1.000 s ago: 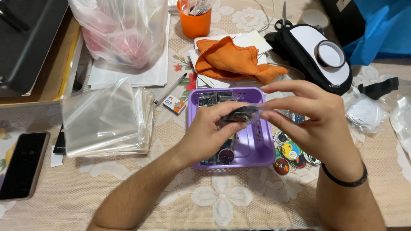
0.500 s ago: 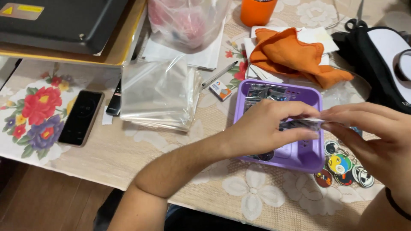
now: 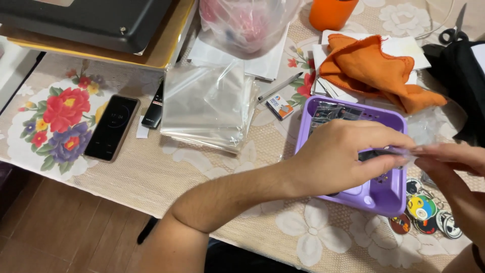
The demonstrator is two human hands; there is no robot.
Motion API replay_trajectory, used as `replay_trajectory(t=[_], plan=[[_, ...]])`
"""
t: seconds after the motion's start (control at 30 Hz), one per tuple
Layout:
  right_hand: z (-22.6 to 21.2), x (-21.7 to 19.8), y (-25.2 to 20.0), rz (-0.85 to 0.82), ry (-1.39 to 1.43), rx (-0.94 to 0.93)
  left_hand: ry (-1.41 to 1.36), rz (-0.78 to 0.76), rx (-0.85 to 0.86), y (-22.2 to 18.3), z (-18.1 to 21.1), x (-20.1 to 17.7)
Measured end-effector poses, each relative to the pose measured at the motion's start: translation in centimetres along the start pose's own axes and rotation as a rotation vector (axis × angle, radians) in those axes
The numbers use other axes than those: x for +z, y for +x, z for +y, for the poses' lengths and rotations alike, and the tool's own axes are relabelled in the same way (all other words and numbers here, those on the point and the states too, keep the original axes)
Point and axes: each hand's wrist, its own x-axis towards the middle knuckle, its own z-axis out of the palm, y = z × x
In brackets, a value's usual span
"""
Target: Packaging small keychains and stickers into individual plastic bags and organizing them in a tray.
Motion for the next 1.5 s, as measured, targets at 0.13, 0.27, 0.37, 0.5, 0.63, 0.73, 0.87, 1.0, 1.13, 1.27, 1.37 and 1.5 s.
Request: replay_trajectory(t=[0.13, 0.27, 0.37, 0.5, 0.63, 0.73, 0.87, 1.0, 1.13, 1.27, 1.37, 1.5], plan=[[-1.3, 0.4, 0.0, 0.060, -0.008, 0.131, -0.235, 0.030, -0.078, 0.1, 0.5, -0.5], [3.7, 0.6, -1.3, 0.137, 0.062, 0.246, -0.388, 0.067, -0.129, 0.0, 0.4, -0.1], [6.1, 0.4, -2.0, 0.116, 0.049, 0.211, -0.498, 0.073, -0.163, 0.0, 0.5, -0.2], [2.7, 1.3, -1.3, 0.163, 0.111, 0.086, -0.600, 0.110, -0.177, -0.1, 0.3, -0.2], [-1.9, 1.3, 0.1, 0.224, 0.161, 0.004, -0.619, 0.083, -0.244, 0.5, 1.1, -0.9], [-2.7, 1.7, 0.8, 0.308, 0.207, -0.075, -0.650, 0.083, -0.257, 0.4, 0.6, -0.6], [-3.3, 1.8, 1.5, 0.343, 0.196, -0.063, -0.695, 0.068, -0.253, 0.7, 0.7, -1.0], [-3.8, 2.0, 1.9, 0.347, 0.316, -0.108, -0.645, 0.053, -0.366, 0.8, 0.8, -1.5], [-4.2, 1.4, 2.5, 0.252, 0.101, -0.191, -0.636, 0.068, -0.388, 0.9, 0.3, -1.5], [-3.8, 1.1, 2.8, 0.177, -0.015, -0.227, -0.659, 0.075, -0.424, 1.1, 0.5, -1.6], [-3.8, 1.0, 3.0, 0.182, -0.031, -0.217, -0.665, 0.063, -0.416, 1.1, 0.2, -1.3], [-3.6, 0.9, 2.9, 0.171, -0.096, -0.182, -0.301, 0.089, -0.251, 1.2, 1.4, -1.8]])
